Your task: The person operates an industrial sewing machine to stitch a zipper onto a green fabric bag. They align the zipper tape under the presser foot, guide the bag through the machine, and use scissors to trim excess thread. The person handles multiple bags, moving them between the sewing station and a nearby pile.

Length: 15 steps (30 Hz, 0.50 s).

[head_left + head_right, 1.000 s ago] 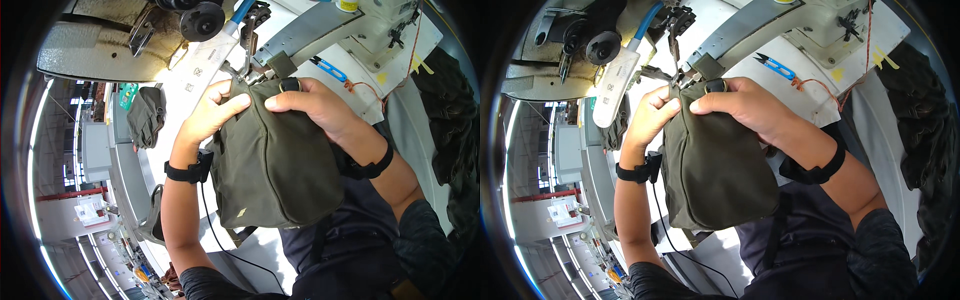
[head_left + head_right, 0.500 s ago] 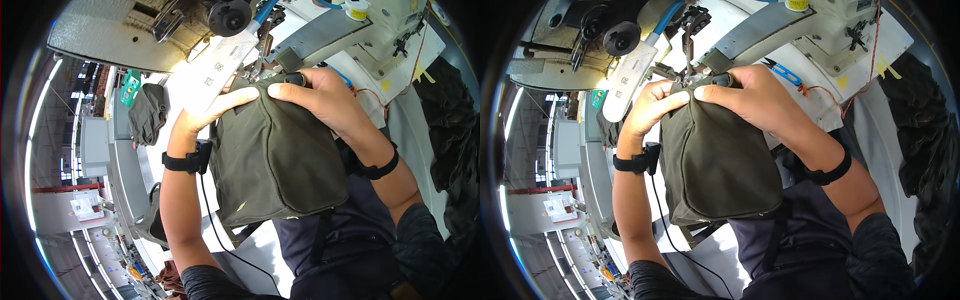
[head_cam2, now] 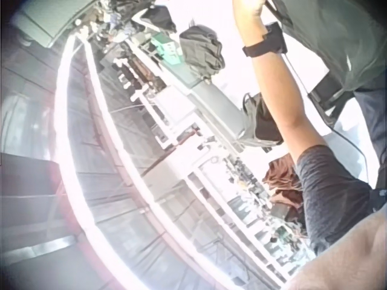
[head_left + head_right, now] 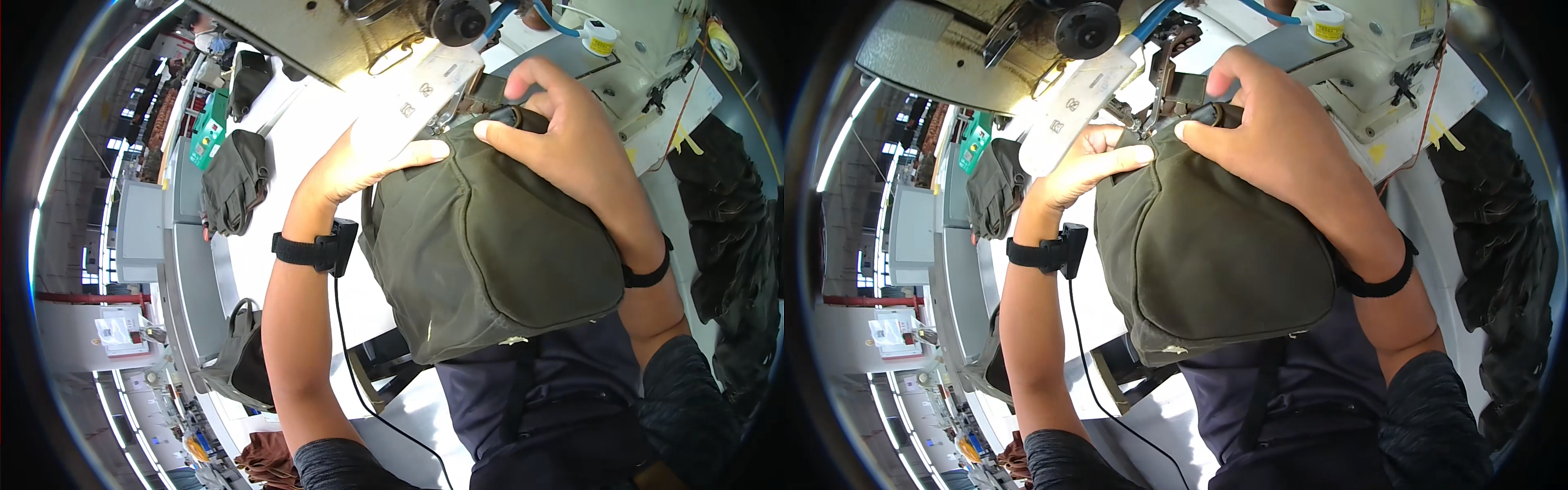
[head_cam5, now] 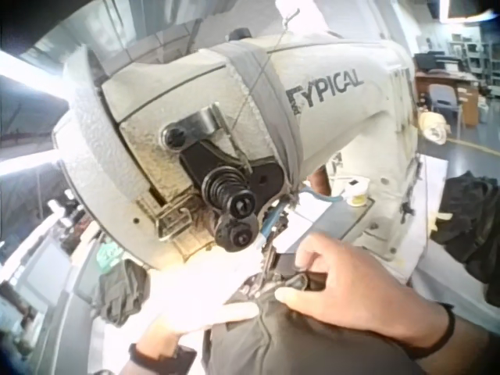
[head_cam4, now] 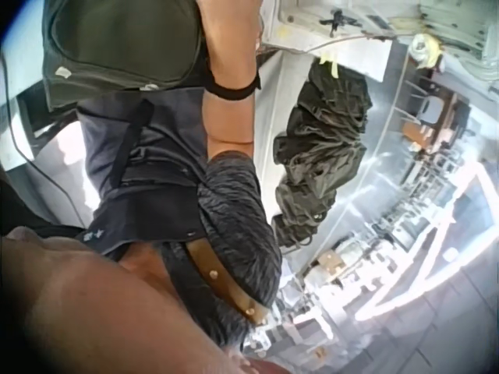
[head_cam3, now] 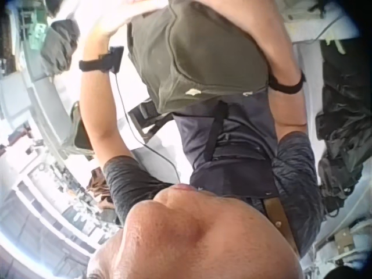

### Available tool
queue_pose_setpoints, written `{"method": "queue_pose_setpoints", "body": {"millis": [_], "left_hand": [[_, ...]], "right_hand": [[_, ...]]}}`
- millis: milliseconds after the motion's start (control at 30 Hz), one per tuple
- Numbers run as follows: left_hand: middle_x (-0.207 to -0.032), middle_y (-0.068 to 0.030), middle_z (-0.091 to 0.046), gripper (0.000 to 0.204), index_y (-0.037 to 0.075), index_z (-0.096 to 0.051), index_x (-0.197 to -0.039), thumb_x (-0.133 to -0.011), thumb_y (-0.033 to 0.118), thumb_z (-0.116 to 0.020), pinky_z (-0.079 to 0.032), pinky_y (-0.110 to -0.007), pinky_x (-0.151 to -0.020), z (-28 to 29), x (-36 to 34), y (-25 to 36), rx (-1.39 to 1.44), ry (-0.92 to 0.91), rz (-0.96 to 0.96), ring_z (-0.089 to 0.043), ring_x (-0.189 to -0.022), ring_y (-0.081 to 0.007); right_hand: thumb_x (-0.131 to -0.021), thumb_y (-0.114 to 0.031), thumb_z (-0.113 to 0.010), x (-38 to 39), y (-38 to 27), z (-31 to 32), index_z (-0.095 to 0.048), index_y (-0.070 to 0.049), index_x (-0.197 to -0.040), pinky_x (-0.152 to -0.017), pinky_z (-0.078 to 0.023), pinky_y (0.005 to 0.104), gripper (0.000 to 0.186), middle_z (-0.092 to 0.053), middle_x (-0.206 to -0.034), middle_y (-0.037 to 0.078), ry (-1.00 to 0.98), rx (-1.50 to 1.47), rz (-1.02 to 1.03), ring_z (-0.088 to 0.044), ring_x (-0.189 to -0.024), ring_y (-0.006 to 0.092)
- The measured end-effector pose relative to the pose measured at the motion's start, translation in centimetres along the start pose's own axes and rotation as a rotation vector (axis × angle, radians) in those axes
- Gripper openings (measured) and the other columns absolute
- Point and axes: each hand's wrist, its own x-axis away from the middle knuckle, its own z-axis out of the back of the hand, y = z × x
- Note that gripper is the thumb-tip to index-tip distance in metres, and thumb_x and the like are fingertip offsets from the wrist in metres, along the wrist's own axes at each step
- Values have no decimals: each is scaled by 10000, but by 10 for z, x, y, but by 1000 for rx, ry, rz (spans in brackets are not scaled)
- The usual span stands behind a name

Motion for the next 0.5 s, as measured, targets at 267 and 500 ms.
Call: {"method": "queue_pose_setpoints", "body": {"millis": [267,500], "left_hand": [[-874,89,-697,230,76,-791,-1017,-954,297,-799,-448,-215,-711,4,-2,-11,94,-66,135,-571,-777,-12],[-835,68,-670,336,63,-802,-1013,-860,352,-883,-442,-236,-741,4,5,11,78,6,121,-562,-811,-47]], "right_hand": [[-829,-196,-814,7,-18,0,-551,-58,-1078,-815,-527,439,387,-666,-1014,147,56,239,146,-669,-933,345],[-851,-164,-758,-9,-18,4,-641,-59,-1034,-848,-526,424,241,-674,-1071,112,-33,275,330,-657,-957,335]]}}
